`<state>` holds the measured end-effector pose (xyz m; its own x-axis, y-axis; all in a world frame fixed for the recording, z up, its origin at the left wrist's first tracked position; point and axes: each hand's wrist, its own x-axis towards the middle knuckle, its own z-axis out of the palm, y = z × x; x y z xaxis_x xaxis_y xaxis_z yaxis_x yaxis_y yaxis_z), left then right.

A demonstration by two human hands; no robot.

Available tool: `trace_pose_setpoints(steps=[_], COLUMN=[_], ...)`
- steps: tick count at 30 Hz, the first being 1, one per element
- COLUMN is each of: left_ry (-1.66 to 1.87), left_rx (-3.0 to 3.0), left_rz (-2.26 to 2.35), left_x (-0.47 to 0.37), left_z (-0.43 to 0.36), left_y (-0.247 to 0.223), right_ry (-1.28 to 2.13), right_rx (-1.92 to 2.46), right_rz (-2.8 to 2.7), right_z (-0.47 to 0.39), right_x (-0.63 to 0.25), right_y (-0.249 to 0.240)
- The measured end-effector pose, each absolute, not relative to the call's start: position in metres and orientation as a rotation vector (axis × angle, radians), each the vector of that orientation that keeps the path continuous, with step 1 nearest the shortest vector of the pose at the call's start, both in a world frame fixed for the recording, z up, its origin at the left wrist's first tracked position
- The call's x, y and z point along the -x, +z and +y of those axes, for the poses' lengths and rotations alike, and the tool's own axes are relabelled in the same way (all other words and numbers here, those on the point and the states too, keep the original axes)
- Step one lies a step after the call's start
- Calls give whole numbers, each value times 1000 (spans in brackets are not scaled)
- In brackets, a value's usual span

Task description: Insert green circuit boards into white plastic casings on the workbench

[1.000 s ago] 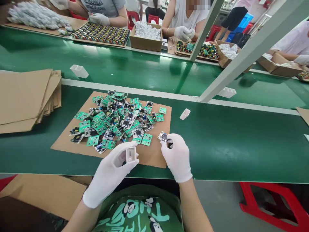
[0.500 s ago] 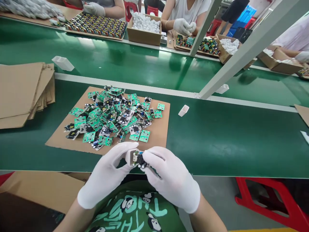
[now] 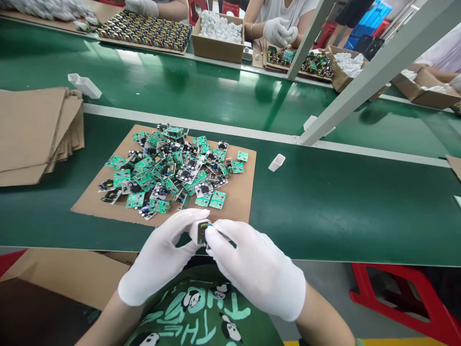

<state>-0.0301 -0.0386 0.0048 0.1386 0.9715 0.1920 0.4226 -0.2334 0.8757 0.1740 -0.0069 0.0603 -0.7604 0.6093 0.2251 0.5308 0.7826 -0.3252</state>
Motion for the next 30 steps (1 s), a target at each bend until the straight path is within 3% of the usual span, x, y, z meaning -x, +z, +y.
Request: trace_pose_setpoints(steps=[6,30], left_ry=[1077,1142], left_rx=[-1735,-1644], left_rz=[1319,1272], left_x=[31,36], left_z=[-39,-43], left_y=[7,4], right_ry=[465,269], right_rx=[919,793], right_rz=[-2696,-2541], right_z=[-6,3], right_x=[-173,-159], right_y=[60,71])
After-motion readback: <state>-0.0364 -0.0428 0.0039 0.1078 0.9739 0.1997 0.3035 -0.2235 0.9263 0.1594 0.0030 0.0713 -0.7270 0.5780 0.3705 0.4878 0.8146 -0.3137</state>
